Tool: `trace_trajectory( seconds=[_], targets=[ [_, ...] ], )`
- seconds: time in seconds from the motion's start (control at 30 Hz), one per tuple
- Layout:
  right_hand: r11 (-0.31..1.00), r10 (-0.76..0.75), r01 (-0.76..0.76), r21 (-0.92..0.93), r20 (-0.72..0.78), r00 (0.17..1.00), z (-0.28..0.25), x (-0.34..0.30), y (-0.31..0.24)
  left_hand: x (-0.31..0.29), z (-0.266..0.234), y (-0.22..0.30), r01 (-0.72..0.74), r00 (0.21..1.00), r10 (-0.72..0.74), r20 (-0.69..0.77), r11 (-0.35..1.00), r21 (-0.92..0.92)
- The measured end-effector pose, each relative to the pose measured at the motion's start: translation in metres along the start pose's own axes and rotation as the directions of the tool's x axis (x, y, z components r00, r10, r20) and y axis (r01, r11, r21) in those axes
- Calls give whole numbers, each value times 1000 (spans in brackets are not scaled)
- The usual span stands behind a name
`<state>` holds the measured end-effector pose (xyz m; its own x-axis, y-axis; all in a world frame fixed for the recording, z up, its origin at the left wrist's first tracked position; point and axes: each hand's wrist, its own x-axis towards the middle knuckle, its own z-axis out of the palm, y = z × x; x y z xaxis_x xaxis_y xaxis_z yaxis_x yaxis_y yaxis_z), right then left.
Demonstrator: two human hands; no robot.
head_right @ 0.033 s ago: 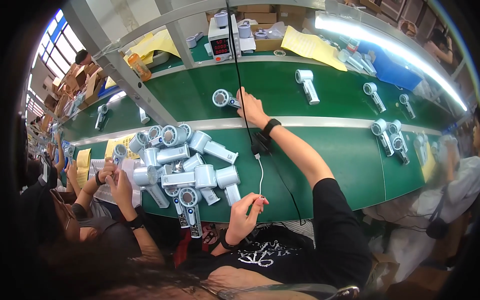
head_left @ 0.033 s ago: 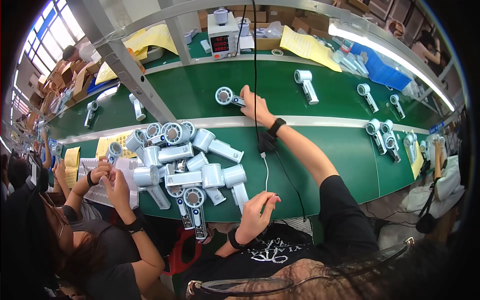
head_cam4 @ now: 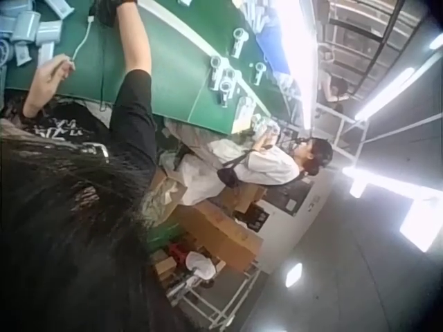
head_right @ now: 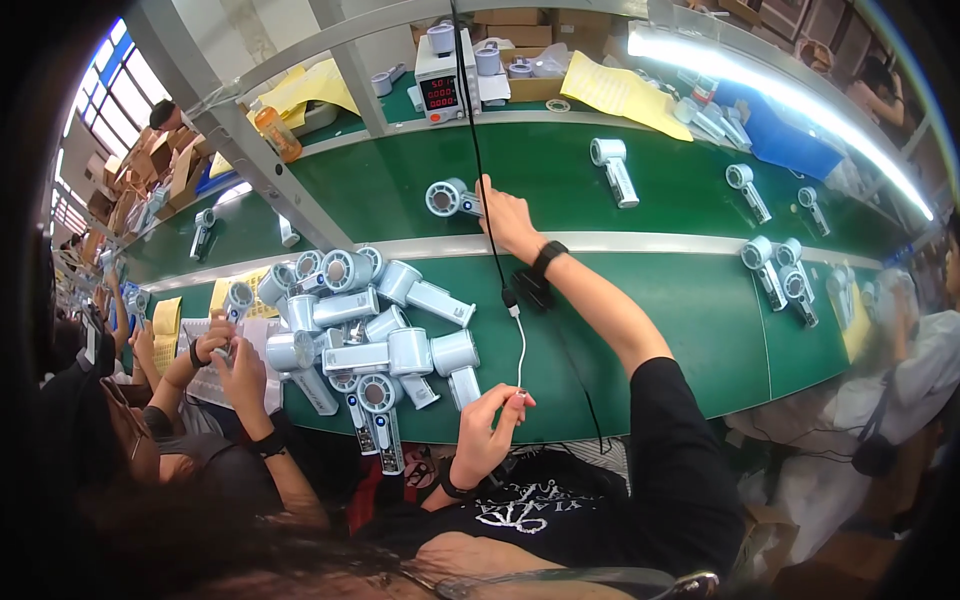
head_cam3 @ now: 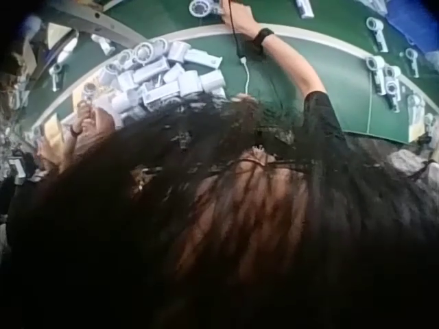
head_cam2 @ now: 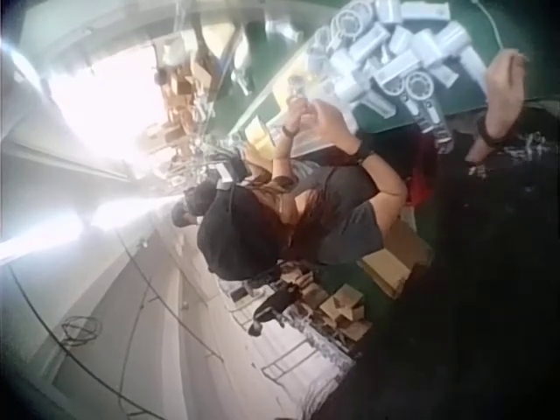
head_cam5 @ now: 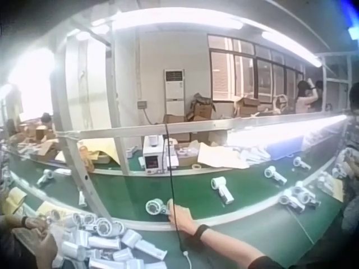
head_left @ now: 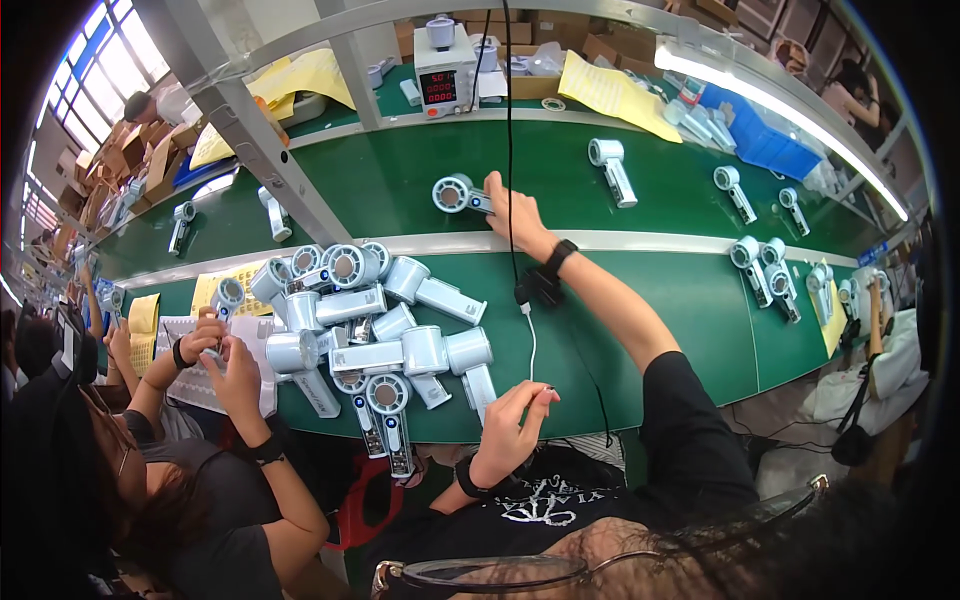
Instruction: Inspecting and moving handheld fans along a factory production line.
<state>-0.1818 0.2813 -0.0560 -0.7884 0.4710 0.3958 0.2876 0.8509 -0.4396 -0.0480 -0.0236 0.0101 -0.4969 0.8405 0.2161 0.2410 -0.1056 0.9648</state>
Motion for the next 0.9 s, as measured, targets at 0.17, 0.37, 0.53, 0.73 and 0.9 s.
trace_trajectory(
  seconds=[0.17,0.37,0.53,0.73,0.9],
  targets=[
    [987,106,-81,139,-182,978,-85,-61,8,0,7,5,-37,999,36,-18,999,-16],
    [490,320,-351,798,210,924,-172,-159,-16,3,22,11,-45,993,51,103,998,-54],
    [-52,267,-319,946,321,909,-187,-212,-57,5,40,3,-158,980,156,125,987,7],
    [-308,208,-264,914,336,919,-177,-235,-75,11,62,8,-259,966,255,51,958,126],
    [-496,274,-139,857,307,911,-162,-239,-88,5,65,9,-218,971,233,-53,953,209]
  ],
)
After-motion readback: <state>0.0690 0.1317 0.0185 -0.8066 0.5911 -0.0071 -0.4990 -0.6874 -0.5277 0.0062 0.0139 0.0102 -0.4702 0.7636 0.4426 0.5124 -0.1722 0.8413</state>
